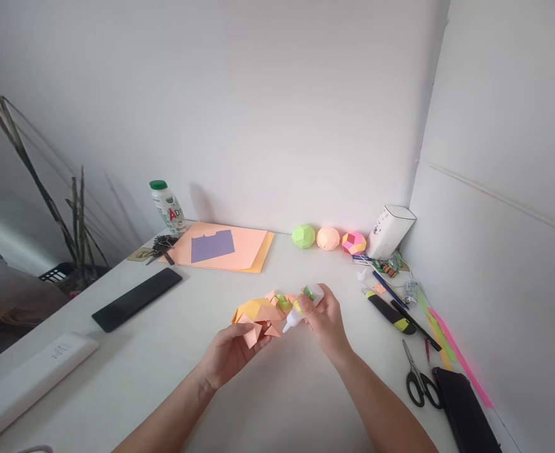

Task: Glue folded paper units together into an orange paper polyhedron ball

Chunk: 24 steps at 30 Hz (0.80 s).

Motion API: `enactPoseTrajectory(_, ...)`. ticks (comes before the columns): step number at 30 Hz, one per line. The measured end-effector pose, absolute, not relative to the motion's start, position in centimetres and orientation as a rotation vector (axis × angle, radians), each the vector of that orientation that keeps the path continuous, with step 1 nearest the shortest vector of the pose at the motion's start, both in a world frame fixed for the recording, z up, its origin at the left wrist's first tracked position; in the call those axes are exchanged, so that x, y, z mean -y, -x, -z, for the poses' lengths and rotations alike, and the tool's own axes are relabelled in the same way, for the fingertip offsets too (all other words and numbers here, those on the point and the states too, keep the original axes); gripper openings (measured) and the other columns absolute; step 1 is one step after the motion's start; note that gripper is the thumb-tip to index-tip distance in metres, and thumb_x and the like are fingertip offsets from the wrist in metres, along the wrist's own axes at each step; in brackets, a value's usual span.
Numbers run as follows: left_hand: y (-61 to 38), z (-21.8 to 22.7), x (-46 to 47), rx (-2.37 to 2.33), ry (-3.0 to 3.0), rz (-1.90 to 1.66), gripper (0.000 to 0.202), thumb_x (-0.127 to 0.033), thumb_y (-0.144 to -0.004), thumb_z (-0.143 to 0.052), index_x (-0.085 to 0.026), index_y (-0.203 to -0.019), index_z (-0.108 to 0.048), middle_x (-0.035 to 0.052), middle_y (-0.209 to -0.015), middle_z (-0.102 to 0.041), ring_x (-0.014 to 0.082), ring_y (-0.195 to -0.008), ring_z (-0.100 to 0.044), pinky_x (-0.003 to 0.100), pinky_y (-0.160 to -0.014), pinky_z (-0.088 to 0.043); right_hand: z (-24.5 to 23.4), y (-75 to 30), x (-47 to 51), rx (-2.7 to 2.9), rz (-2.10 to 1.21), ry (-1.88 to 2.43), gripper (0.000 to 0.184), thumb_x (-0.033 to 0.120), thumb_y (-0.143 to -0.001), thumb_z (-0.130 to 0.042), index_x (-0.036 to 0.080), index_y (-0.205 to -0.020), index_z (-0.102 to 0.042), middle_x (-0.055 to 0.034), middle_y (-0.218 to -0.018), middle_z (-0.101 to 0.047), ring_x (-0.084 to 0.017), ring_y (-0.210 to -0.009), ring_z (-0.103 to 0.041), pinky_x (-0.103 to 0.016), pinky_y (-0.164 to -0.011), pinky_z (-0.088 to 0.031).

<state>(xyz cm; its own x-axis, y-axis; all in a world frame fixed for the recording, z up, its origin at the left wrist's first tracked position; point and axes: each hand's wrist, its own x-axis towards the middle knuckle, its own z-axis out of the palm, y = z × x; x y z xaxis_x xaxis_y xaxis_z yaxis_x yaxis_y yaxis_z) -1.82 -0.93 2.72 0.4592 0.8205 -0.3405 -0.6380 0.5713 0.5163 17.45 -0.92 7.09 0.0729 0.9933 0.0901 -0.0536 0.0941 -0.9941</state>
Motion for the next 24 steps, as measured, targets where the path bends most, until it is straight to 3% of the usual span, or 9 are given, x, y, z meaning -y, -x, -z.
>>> enactPoseTrajectory(7,2.2,-2.3,0.9,-0.487,-0.384,-0.914,0.027,-0.014,-0.073,-0.059,-0.015,-0.100,-0.062,0.0076,-0.093,-0.067,0.0181,-0.086,-0.062,0.029,-0.075,-0.050,-6.8,-20.6,-1.4,1.062,-1.276,1.386,0.041,0.058,-0.077,-0.053,0.019,-0.092,-0.050,0.0027,-0.058,-0.057,-0.009,-0.037,-0.040,-0.019,-0.035,-0.023)
enactPoseTrajectory(11,2.2,-2.1,1.0,-0.409,-0.410,-0.909,0.033,-0.016,-0.073,-0.059,-0.015,-0.106,-0.060,0.0084,-0.092,-0.067,0.0191,-0.085,-0.062,0.030,-0.076,-0.050,-5.3,-22.9,-3.0,1.494,-0.966,1.881,0.038,0.057,-0.078,-0.048,0.020,-0.078,-0.048,0.0015,-0.064,-0.055,-0.014,-0.053,-0.055,-0.020,-0.040,-0.029)
enactPoseTrajectory(14,2.3,-2.0,1.0,-0.351,-0.388,-0.922,0.037,-0.015,-0.072,-0.060,-0.015,-0.109,-0.058,0.0078,-0.090,-0.068,0.0182,-0.082,-0.063,0.029,-0.075,-0.050,-4.3,-23.8,-3.6,1.736,-0.655,2.175,0.037,0.057,-0.077,-0.048,0.020,-0.075,-0.049,-0.0014,-0.070,-0.058,-0.018,-0.063,-0.058,-0.023,-0.048,-0.033)
enactPoseTrajectory(19,2.4,-1.8,1.0,-0.294,-0.328,-0.950,0.042,-0.013,-0.067,-0.063,-0.016,-0.108,-0.058,0.0051,-0.081,-0.068,0.0167,-0.075,-0.063,0.028,-0.072,-0.050,-3.3,-24.2,-4.1,1.837,-0.554,2.339,0.042,0.057,-0.079,-0.046,0.017,-0.091,-0.052,-0.0116,-0.086,-0.064,-0.027,-0.079,-0.060,-0.028,-0.055,-0.033)
enactPoseTrajectory(24,2.4,-1.7,1.0,-0.267,-0.298,-0.946,0.043,-0.014,-0.061,-0.068,-0.015,-0.103,-0.059,0.0033,-0.072,-0.067,0.0158,-0.070,-0.063,0.027,-0.069,-0.050,-2.5,-24.5,-4.6,1.911,-0.545,2.451,0.044,0.053,-0.081,-0.045,0.014,-0.101,-0.051,-0.0165,-0.096,-0.065,-0.030,-0.087,-0.062,-0.030,-0.059,-0.036)
